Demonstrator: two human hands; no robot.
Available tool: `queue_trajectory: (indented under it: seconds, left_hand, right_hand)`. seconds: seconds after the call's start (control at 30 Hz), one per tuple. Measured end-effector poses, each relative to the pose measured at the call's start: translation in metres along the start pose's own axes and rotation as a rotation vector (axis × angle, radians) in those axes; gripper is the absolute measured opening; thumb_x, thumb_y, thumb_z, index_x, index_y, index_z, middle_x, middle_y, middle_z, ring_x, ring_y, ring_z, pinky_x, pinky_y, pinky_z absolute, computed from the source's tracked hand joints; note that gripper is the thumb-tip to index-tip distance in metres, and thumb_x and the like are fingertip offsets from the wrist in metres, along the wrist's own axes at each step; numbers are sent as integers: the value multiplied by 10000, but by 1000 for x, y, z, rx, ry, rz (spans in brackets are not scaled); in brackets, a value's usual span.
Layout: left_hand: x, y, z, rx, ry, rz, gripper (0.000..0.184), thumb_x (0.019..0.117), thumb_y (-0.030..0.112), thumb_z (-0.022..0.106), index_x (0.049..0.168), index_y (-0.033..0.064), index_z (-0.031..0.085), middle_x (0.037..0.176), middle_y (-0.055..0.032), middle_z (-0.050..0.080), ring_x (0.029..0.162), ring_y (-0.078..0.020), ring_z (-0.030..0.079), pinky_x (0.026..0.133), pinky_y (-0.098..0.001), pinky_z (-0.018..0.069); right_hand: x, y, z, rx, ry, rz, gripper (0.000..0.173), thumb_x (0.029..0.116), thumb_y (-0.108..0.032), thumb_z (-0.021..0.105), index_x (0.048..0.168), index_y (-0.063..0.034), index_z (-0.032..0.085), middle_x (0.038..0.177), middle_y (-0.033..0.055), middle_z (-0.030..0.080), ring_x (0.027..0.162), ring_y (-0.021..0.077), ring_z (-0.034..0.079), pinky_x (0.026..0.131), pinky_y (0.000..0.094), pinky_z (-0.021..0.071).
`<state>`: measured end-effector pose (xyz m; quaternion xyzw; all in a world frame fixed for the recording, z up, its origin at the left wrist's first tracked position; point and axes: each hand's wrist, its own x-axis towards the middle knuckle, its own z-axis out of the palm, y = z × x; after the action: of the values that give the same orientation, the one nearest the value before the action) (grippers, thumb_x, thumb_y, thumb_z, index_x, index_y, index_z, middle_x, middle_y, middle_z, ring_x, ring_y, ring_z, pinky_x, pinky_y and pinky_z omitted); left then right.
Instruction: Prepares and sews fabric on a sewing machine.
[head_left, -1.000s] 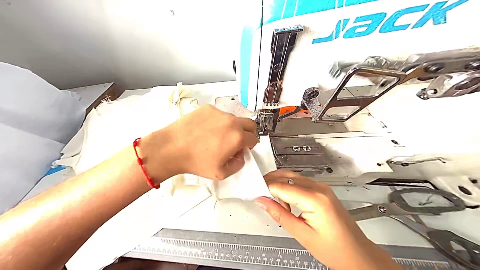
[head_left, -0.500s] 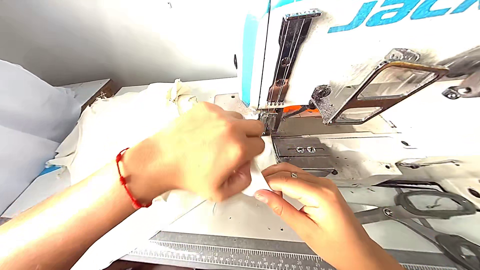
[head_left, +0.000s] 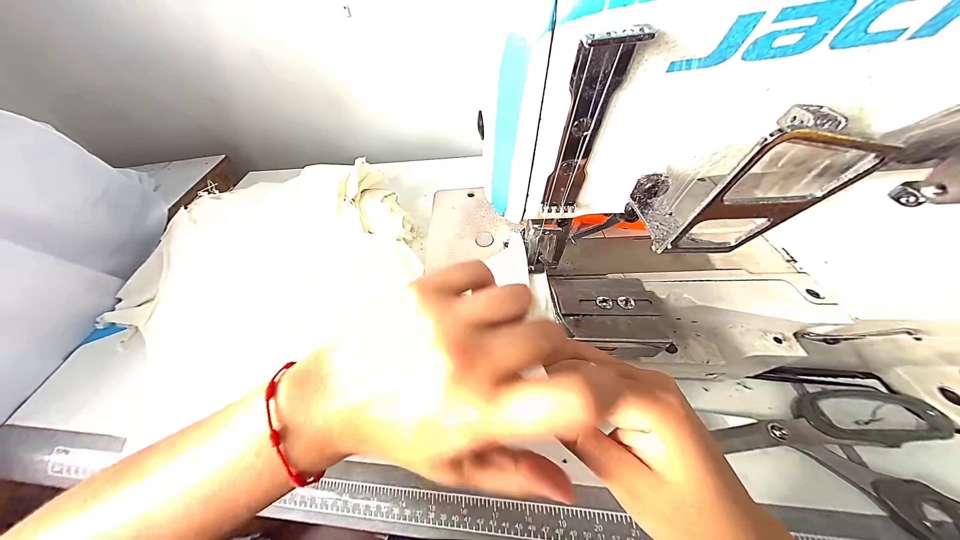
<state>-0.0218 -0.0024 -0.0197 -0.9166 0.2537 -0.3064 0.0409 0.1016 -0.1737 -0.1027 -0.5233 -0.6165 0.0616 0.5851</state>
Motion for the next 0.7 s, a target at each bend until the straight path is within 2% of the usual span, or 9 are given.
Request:
queue_trajectory:
  seconds: [0.07,0.1,0.2,0.27,0.37,0.43,0.53,0.6,0.7]
  left_hand:
    - [-27,-5,8,68,-127,-190,568,890,603,646,1248,163,629,1206,-125,667,1118,-288,654,980,-504,496]
    - [-41,-7,10,93,-188,-276,587,814,469,748,1282,130,647,1269,-168,652,1159,-344,651,978,-571,502]
    - [-62,-14,-12,241,-214,-331,266,796,107,629,1052,88,701,914,-113,681,711,-278,674,537,-424,526]
    - [-61,-20,-38,414,-191,-309,182,944,52,515,983,88,689,835,-136,637,625,-300,609,491,-418,442]
    - [-42,-22,-57,370,-287,-394,333,862,191,641,1173,109,728,1130,-240,649,884,-449,652,677,-590,481]
    - [-20,-5,-50,176,-357,-337,516,871,465,654,1304,187,682,1352,-124,615,1039,-316,645,793,-496,530]
    - [9,6,-20,-28,-339,-62,352,932,255,476,1130,125,737,1134,-17,710,766,-131,604,565,-296,421]
    - [18,-7,-7,-31,-337,26,244,901,201,489,871,101,709,860,-9,663,642,-127,570,488,-287,373]
    - [21,-25,-5,74,-335,30,247,866,244,503,686,126,624,724,-5,589,591,-142,533,467,-306,330]
  right_hand:
    - [-2,3,2,19,4,-14,320,1038,-240,609,827,-6,658,846,48,692,939,29,654,836,145,521]
    - [-2,3,2,24,1,-12,329,1038,-241,612,812,-4,649,849,53,690,940,35,653,829,146,519]
    - [-4,6,4,40,-4,-5,314,1037,-229,612,822,-5,655,900,57,711,983,35,660,859,146,524]
    - [-5,7,8,48,9,1,290,1034,-219,610,853,-5,685,935,53,724,1008,31,663,875,144,528]
    - [-3,4,13,35,34,-9,275,1034,-212,606,874,-7,697,929,50,729,1016,35,666,886,150,530]
    - [-3,0,12,29,40,-8,268,1032,-212,618,885,-4,701,936,54,733,1026,44,671,901,162,536]
    - [-6,-2,11,4,60,16,257,1021,-220,636,887,-13,714,897,46,722,946,23,657,855,153,531]
    - [-8,1,11,-4,63,12,250,1021,-220,636,893,-19,711,899,44,719,964,25,661,861,149,529]
    - [-8,4,9,-7,67,7,236,1022,-215,633,913,-23,717,944,41,729,1000,32,667,876,150,538]
